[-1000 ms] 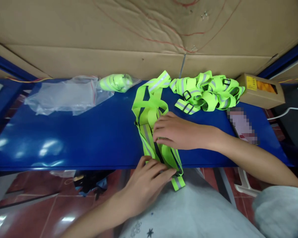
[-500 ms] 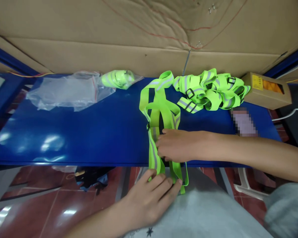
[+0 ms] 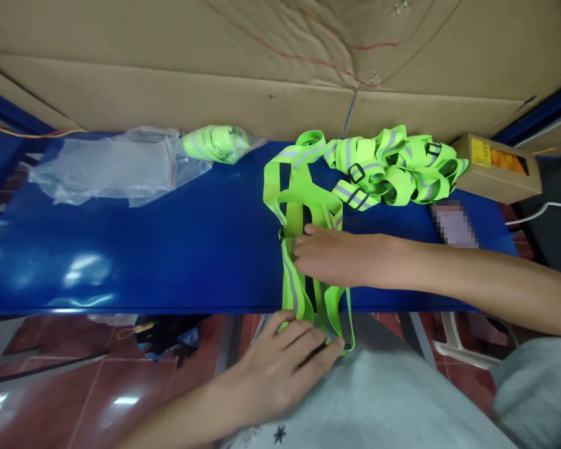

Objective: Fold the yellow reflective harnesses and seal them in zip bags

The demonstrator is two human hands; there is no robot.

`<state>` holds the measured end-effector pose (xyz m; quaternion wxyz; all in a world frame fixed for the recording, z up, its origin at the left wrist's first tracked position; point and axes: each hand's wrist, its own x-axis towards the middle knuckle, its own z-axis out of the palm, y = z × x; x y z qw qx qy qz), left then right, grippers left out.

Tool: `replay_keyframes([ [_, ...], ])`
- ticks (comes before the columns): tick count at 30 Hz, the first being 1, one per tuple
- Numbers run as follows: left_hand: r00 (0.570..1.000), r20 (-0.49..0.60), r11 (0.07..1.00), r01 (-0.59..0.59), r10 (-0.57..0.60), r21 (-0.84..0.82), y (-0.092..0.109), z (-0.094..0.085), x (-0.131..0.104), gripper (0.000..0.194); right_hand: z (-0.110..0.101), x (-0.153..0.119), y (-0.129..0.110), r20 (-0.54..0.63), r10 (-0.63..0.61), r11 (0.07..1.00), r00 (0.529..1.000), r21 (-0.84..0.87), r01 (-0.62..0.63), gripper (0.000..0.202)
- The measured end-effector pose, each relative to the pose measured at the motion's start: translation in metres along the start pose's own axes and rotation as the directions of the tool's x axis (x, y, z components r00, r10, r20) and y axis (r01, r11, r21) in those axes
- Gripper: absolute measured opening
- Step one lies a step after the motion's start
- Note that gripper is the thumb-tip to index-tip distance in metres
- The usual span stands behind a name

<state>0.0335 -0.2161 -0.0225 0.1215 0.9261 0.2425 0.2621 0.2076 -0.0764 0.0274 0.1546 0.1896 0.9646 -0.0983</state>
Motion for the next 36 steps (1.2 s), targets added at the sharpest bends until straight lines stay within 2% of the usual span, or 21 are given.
replay_keyframes([
  [3, 1.0, 0.006, 1.0, 0.003, -0.003, -0.023, -0.005, 0.004, -0.001, 0.034, -0.001, 0.008, 0.011, -0.043, 0.011, 0.98, 0.999, -0.197, -0.02, 0.019],
  [7, 0.997, -0.034, 0.996, 0.061, -0.064, -0.064, -0.021, 0.012, 0.0, 0.035, 0.003, 0.022, 0.027, -0.136, 0.052, 0.949, 0.989, -0.302, -0.092, 0.018],
  [10, 0.985, -0.054, 0.971, 0.148, -0.161, -0.189, -0.032, 0.02, 0.003, 0.031, 0.006, 0.027, 0.036, -0.233, -0.001, 0.944, 0.972, -0.32, -0.076, 0.018],
  [12, 0.976, -0.051, 0.945, 0.192, -0.212, -0.266, -0.035, 0.024, 0.004, 0.03, 0.006, 0.022, 0.037, -0.321, -0.04, 0.962, 0.946, -0.269, -0.051, 0.02],
  [14, 0.969, -0.064, 0.929, 0.207, -0.237, -0.307, -0.036, 0.027, 0.005, 0.029, 0.005, 0.005, 0.031, -0.445, -0.027, 0.983, 0.895, -0.175, -0.057, 0.024],
  [15, 0.966, -0.075, 0.924, 0.212, -0.247, -0.317, -0.036, 0.029, 0.005, 0.029, 0.005, -0.008, 0.024, -0.519, 0.003, 0.99, 0.855, -0.116, -0.074, 0.026],
  [18, 0.953, -0.081, 0.903, 0.246, -0.291, -0.354, -0.035, 0.031, 0.005, 0.029, 0.019, -0.054, -0.011, -0.676, 0.201, 0.979, 0.709, 0.128, -0.156, 0.021],
  [19, 0.949, -0.074, 0.893, 0.261, -0.308, -0.366, -0.035, 0.031, 0.005, 0.028, 0.029, -0.07, -0.025, -0.698, 0.301, 0.954, 0.65, 0.23, -0.194, 0.019],
  [21, 0.937, -0.07, 0.875, 0.292, -0.343, -0.387, -0.034, 0.031, 0.004, 0.024, 0.055, -0.095, -0.053, -0.671, 0.479, 0.877, 0.566, 0.401, -0.267, 0.02],
  [22, 0.931, -0.075, 0.867, 0.302, -0.359, -0.397, -0.034, 0.031, 0.004, 0.021, 0.07, -0.103, -0.065, -0.63, 0.57, 0.821, 0.527, 0.467, -0.329, 0.022],
  [23, 0.924, -0.081, 0.858, 0.311, -0.373, -0.408, -0.034, 0.031, 0.004, 0.017, 0.083, -0.108, -0.075, -0.57, 0.64, 0.766, 0.515, 0.521, -0.376, 0.026],
  [24, 0.92, -0.086, 0.851, 0.315, -0.383, -0.42, -0.034, 0.031, 0.003, 0.014, 0.095, -0.109, -0.082, -0.516, 0.681, 0.727, 0.519, 0.561, -0.395, 0.032],
  [26, 0.919, -0.09, 0.842, 0.308, -0.383, -0.442, -0.035, 0.032, 0.003, 0.012, 0.11, -0.103, -0.092, -0.436, 0.673, 0.713, 0.597, 0.597, -0.368, 0.043],
  [28, 0.924, -0.087, 0.839, 0.296, -0.373, -0.456, -0.035, 0.034, 0.002, 0.013, 0.116, -0.091, -0.096, -0.406, 0.595, 0.753, 0.693, 0.583, -0.305, 0.053],
  [30, 0.924, -0.092, 0.834, 0.288, -0.371, -0.471, -0.035, 0.035, 0.002, 0.013, 0.116, -0.077, -0.096, -0.417, 0.516, 0.803, 0.749, 0.54, -0.252, 0.065],
  [33, 0.918, -0.062, 0.806, 0.309, -0.391, -0.504, -0.037, 0.031, 0.002, 0.011, 0.117, -0.062, -0.097, -0.449, 0.478, 0.846, 0.755, 0.466, -0.259, 0.079],
  [36, 0.921, 0.019, 0.778, 0.339, -0.388, -0.529, -0.041, 0.024, 0.002, 0.018, 0.12, -0.057, -0.096, -0.476, 0.488, 0.858, 0.732, 0.417, -0.301, 0.071],
])
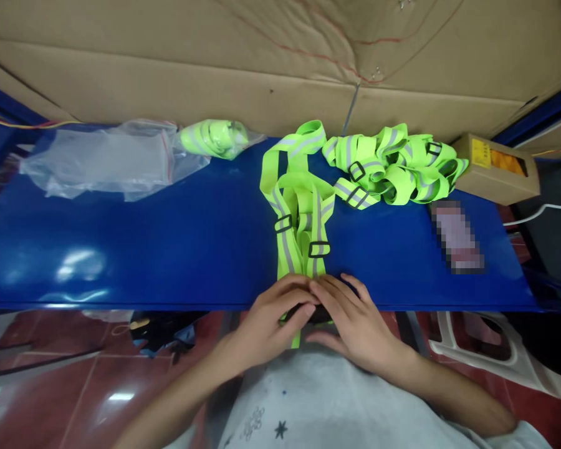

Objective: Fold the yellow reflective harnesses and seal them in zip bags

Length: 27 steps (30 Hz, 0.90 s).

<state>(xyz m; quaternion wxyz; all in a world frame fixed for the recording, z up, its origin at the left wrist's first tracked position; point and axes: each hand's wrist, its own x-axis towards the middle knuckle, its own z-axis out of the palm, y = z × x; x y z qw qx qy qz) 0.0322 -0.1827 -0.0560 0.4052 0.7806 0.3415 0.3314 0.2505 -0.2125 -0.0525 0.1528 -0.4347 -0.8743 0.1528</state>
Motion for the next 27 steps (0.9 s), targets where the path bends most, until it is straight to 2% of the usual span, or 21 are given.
replay_keyframes([
  [2, 1.0, 0.016, 1.0, 0.022, -0.022, -0.006, -0.001, -0.006, 0.004, 0.022, 0.001, 0.001, 0.002, -0.015, 0.005, 1.0, 1.0, 0.02, -0.005, 0.056],
  [4, 0.999, -0.021, 0.999, 0.025, -0.024, 0.027, -0.005, -0.012, 0.01, 0.02, 0.0, 0.001, 0.006, -0.03, 0.007, 0.998, 1.0, 0.064, -0.005, 0.042],
  [6, 0.998, -0.046, 0.993, -0.037, 0.043, 0.114, -0.011, -0.017, 0.019, 0.015, -0.001, 0.002, 0.01, -0.051, -0.011, 0.996, 0.999, 0.092, 0.015, 0.034],
  [10, 0.966, 0.124, 0.919, -0.255, 0.228, 0.3, -0.03, -0.028, 0.043, 0.018, -0.002, 0.001, 0.017, -0.063, -0.043, 0.991, 0.997, 0.127, 0.051, 0.03],
  [15, 0.909, 0.284, 0.692, -0.416, 0.305, 0.59, -0.051, -0.037, 0.067, 0.037, -0.001, 0.0, 0.022, -0.092, -0.042, 0.986, 0.995, 0.158, 0.057, 0.034],
  [18, 0.903, 0.332, 0.605, -0.43, 0.273, 0.671, -0.057, -0.04, 0.075, 0.053, -0.004, 0.003, 0.024, -0.074, -0.063, 0.983, 0.995, 0.165, 0.074, 0.037],
  [21, 0.914, 0.316, 0.554, -0.406, 0.255, 0.727, -0.06, -0.044, 0.081, 0.063, -0.01, 0.008, 0.026, -0.03, -0.101, 0.976, 0.994, 0.193, 0.105, 0.037],
  [27, 0.933, 0.278, 0.523, -0.36, 0.23, 0.772, -0.067, -0.054, 0.089, 0.075, -0.016, 0.015, 0.031, 0.062, -0.17, 0.963, 0.983, 0.222, 0.153, 0.037],
])
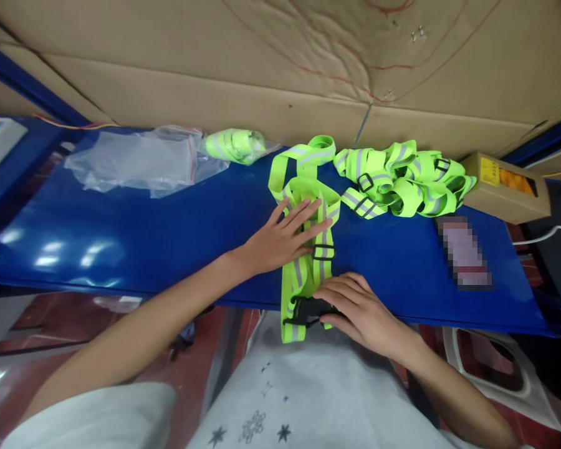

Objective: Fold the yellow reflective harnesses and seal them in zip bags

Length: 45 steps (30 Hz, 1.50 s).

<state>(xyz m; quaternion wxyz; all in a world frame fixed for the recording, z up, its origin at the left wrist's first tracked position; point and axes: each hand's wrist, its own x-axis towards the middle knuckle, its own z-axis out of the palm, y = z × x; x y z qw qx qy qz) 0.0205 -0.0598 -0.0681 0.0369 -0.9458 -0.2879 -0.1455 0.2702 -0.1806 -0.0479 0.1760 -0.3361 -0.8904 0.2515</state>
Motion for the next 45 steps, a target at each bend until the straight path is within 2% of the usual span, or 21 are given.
replay_keyframes([
  [5, 0.994, -0.034, 0.994, 0.105, -0.105, 0.008, -0.007, 0.001, 0.004, 0.073, 0.0, 0.003, 0.002, -0.012, -0.013, 0.999, 1.0, -0.037, 0.012, 0.038],
  [9, 0.988, -0.081, 0.991, 0.13, -0.129, 0.007, 0.002, -0.008, 0.001, 0.063, -0.002, 0.007, 0.005, -0.019, 0.006, 1.0, 1.0, -0.018, -0.006, 0.038],
  [11, 0.982, -0.174, 0.995, 0.066, -0.079, -0.078, 0.013, -0.016, -0.003, 0.062, -0.002, 0.008, 0.006, -0.031, 0.003, 1.0, 1.0, -0.019, -0.004, 0.04],
  [13, 0.973, -0.226, 0.981, -0.085, 0.044, -0.175, 0.024, -0.022, -0.006, 0.059, -0.001, 0.007, 0.005, -0.038, -0.004, 0.999, 0.999, -0.041, 0.002, 0.042],
  [14, 0.972, -0.208, 0.965, -0.156, 0.112, -0.209, 0.027, -0.023, -0.006, 0.055, -0.001, 0.007, 0.005, -0.041, -0.007, 0.998, 0.999, -0.061, 0.004, 0.042],
  [16, 0.968, -0.101, 0.939, -0.247, 0.229, -0.241, 0.03, -0.019, -0.005, 0.05, 0.0, 0.005, 0.002, -0.036, -0.017, 0.996, 0.999, -0.093, 0.013, 0.04],
  [18, 0.964, 0.007, 0.934, -0.255, 0.265, -0.25, 0.027, -0.009, 0.0, 0.053, 0.001, 0.002, -0.002, -0.023, -0.032, 0.995, 0.999, -0.098, 0.03, 0.037],
  [20, 0.969, 0.046, 0.942, -0.225, 0.244, -0.249, 0.02, 0.0, 0.006, 0.057, 0.002, 0.0, -0.004, -0.01, -0.04, 0.995, 0.999, -0.088, 0.039, 0.036],
  [30, 0.978, 0.065, 0.974, -0.189, 0.198, -0.122, -0.015, 0.016, 0.028, 0.044, -0.005, 0.012, 0.013, 0.005, -0.029, 0.994, 1.0, -0.106, 0.03, 0.041],
  [35, 0.991, 0.054, 0.986, -0.114, 0.122, -0.125, -0.032, 0.02, 0.033, 0.041, -0.002, 0.021, 0.01, 0.043, -0.012, 0.977, 0.999, -0.211, 0.021, 0.056],
  [37, 0.993, 0.054, 0.985, -0.101, 0.109, -0.138, -0.034, 0.02, 0.033, 0.041, 0.004, 0.023, 0.005, 0.022, 0.004, 0.975, 1.0, -0.224, 0.001, 0.058],
  [40, 0.994, 0.042, 0.982, -0.091, 0.099, -0.163, -0.032, 0.018, 0.034, 0.039, 0.014, 0.025, 0.0, -0.012, 0.036, 0.976, 0.999, -0.215, -0.038, 0.08],
  [45, 0.993, 0.02, 0.982, -0.115, 0.12, -0.148, -0.026, 0.016, 0.034, 0.036, 0.026, 0.025, -0.008, 0.021, 0.038, 0.944, 0.999, -0.328, -0.029, 0.078],
])
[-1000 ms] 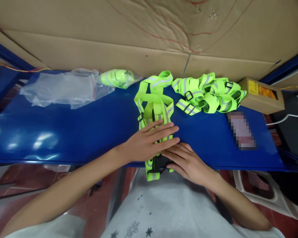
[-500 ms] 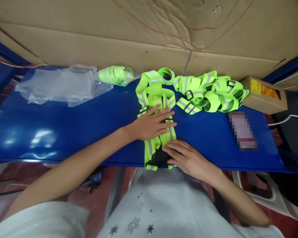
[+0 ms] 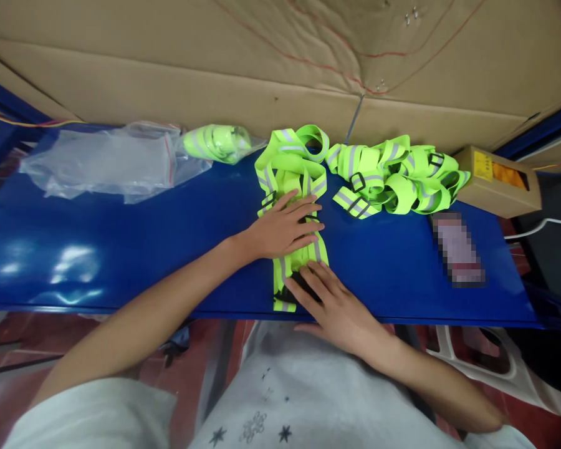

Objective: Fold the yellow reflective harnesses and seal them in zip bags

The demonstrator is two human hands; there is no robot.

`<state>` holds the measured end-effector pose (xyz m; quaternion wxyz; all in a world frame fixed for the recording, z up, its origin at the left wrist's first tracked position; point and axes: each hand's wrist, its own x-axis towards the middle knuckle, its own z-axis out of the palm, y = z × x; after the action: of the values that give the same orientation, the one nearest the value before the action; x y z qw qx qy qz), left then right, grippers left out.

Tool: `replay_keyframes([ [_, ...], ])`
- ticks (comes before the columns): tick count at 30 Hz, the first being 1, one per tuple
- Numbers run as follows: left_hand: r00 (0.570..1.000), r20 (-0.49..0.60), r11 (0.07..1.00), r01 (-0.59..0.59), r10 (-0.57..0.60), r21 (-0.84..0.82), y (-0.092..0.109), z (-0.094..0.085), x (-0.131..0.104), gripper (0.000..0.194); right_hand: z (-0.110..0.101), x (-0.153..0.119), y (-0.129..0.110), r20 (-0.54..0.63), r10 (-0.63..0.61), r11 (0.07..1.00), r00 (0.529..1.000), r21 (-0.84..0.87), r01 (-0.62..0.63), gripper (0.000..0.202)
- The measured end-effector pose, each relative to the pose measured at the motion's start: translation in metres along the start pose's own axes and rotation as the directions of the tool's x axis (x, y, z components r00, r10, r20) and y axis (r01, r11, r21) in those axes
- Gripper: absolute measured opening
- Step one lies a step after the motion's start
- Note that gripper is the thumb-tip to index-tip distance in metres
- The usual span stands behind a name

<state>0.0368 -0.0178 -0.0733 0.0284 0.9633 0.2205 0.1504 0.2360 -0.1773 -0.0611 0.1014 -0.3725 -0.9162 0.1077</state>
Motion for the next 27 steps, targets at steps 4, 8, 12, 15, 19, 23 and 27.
replay_keyframes([
  [4, 0.998, -0.026, 0.998, -0.05, 0.05, -0.031, 0.007, 0.0, -0.001, 0.032, 0.005, -0.005, -0.011, -0.029, -0.072, 0.989, 0.997, -0.132, 0.068, 0.051],
  [8, 0.993, -0.094, 0.997, -0.077, 0.077, 0.01, 0.017, 0.0, -0.002, 0.024, 0.012, -0.018, -0.018, -0.122, -0.122, 0.981, 0.985, -0.167, 0.1, 0.047],
  [12, 0.992, -0.1, 0.996, -0.074, 0.079, 0.052, 0.024, 0.002, 0.0, 0.026, 0.01, -0.033, -0.018, -0.19, -0.159, 0.979, 0.969, -0.157, 0.13, 0.045],
  [15, 0.993, -0.096, 0.996, -0.061, 0.067, 0.067, 0.025, 0.004, 0.002, 0.032, 0.001, -0.035, -0.015, -0.192, -0.231, 0.963, 0.954, -0.183, 0.197, 0.041],
  [19, 0.995, -0.094, 0.998, -0.025, 0.031, 0.065, 0.026, 0.005, 0.003, 0.033, -0.01, -0.02, -0.006, -0.214, -0.244, 0.967, 0.946, -0.129, 0.22, 0.026],
  [23, 0.997, -0.069, 0.999, -0.014, 0.018, 0.051, 0.024, 0.004, 0.007, 0.035, -0.016, 0.005, 0.006, -0.162, -0.261, 0.965, 0.952, -0.022, 0.261, 0.022],
  [27, 0.998, -0.049, 0.998, -0.036, 0.038, 0.044, 0.018, 0.004, 0.012, 0.039, -0.022, 0.029, 0.022, -0.081, -0.24, 0.946, 0.967, 0.204, 0.251, 0.032],
])
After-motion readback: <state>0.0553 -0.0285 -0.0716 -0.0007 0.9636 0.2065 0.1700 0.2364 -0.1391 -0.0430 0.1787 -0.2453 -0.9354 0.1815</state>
